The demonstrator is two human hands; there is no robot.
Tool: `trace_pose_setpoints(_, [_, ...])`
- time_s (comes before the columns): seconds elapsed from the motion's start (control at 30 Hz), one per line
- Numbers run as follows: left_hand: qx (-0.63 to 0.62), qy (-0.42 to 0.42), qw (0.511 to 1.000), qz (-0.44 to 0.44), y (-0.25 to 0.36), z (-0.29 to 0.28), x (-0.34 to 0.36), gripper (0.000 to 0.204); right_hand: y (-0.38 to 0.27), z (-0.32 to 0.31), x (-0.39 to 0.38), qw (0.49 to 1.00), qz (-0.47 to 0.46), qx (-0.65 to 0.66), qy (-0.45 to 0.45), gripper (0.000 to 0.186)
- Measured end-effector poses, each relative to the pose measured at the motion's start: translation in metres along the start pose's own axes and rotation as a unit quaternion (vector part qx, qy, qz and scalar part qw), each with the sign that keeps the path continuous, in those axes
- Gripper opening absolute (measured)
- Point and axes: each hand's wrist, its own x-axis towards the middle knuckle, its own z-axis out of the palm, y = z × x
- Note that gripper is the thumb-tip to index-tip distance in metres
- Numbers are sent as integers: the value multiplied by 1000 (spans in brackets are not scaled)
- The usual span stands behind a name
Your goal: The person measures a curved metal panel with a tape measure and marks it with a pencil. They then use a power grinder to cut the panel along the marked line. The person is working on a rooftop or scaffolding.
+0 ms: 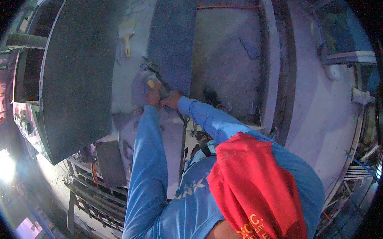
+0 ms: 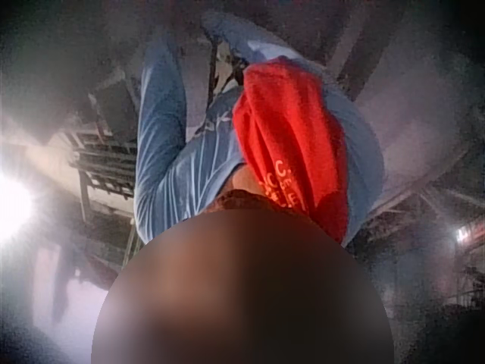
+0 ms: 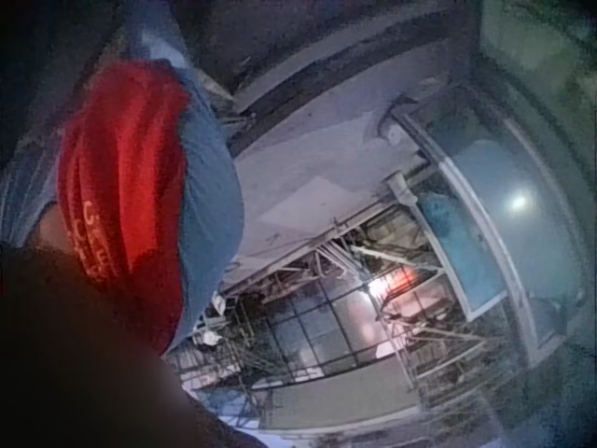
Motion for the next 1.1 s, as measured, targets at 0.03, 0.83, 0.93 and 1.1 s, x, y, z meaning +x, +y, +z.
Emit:
trace_pose_setpoints(0.03, [19,59,998,-16,-3,6,5,86,3,2,3,1000,5,23,-2,70])
trace_pose_setpoints(0.83, [-198,-55,979,-14,49,-24,-86,74,6,2,-18,999,-17,25,16,52])
trace_pose_setpoints(0.93, [-134,-22,990,24,40,-24,-66,78,1,-4,-18,998,-46,46,0,56])
trace_pose_setpoints(1.1, [-110,15,993,-33,36,-7,-68,87,10,6,-17,998,-11,22,50,58])
